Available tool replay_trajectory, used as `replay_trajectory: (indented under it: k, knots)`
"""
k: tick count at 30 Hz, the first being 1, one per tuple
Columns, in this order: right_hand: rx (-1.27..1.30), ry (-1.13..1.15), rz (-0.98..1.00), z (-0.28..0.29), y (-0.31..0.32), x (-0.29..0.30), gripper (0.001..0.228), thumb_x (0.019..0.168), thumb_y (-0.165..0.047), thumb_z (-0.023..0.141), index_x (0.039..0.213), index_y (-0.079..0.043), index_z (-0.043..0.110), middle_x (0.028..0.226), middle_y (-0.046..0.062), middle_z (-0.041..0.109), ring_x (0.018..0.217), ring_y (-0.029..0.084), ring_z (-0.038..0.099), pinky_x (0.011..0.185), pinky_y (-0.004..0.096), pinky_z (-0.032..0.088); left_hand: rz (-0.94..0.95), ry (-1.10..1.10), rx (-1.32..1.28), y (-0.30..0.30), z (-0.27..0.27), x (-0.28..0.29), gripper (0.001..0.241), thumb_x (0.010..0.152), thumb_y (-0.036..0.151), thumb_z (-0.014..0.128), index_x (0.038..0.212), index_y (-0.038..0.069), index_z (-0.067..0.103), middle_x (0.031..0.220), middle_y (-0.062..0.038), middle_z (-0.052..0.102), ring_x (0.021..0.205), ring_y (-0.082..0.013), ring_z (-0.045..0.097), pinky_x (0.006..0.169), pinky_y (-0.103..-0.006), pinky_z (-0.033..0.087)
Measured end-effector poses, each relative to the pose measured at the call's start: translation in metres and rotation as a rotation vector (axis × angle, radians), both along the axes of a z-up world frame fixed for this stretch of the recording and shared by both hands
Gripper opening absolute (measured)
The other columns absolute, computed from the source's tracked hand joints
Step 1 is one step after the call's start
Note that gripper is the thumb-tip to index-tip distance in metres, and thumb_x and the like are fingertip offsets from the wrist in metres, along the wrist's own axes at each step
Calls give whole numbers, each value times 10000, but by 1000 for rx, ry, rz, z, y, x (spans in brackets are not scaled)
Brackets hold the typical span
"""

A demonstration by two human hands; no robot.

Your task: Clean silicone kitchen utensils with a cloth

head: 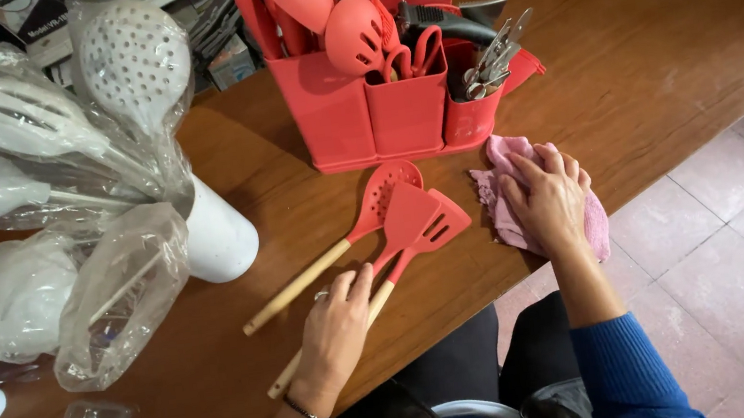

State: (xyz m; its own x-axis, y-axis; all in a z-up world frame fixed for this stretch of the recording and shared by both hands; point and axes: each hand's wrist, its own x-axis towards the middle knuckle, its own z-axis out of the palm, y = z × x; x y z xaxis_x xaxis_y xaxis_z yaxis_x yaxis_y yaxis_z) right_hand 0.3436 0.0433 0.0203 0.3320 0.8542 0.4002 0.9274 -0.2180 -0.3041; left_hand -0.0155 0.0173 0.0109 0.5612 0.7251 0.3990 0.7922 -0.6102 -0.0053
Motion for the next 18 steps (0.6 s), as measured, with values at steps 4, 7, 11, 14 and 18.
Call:
replay_trajectory:
  k: [4,7,11,14,18]
  knots:
    - [5,21,-6,4,-1,-2,415,964,-525,581,1278,-303,735,1423,105,577,1259,364,493,1024,523,344,-7,-10,-4,-5,-3,13,581,906,497,726,1334,128,591,1069,-49,636,762,-221,674,675,-342,562]
    - [3,31,-20,3,-2,-1,446,943,-548,586,1289,-303,726,1454,118,559,1318,394,438,1029,565,317,-24,1,-73,-2,-12,14,714,846,470,789,1412,111,543,1138,-74,627,832,-256,671,730,-371,565]
    - [-82,60,-35,-6,-1,6,541,921,-619,616,1387,-346,655,1499,103,511,1433,387,352,1081,524,284,-73,-5,21,14,-34,12,564,920,339,689,1437,144,572,1129,-110,649,814,-324,723,642,-393,635]
    - [-73,51,-28,-5,-1,6,528,925,-602,617,1377,-333,666,1478,109,538,1426,379,370,1063,496,290,-68,59,175,27,-29,9,540,918,325,692,1424,167,586,1088,-96,647,752,-297,715,615,-377,627]
    - [-51,48,-18,-4,-2,5,513,928,-588,622,1366,-325,674,1463,106,554,1427,366,376,1045,478,295,-102,108,294,43,-13,5,497,908,324,695,1380,189,616,1099,-93,642,783,-267,698,605,-335,610]
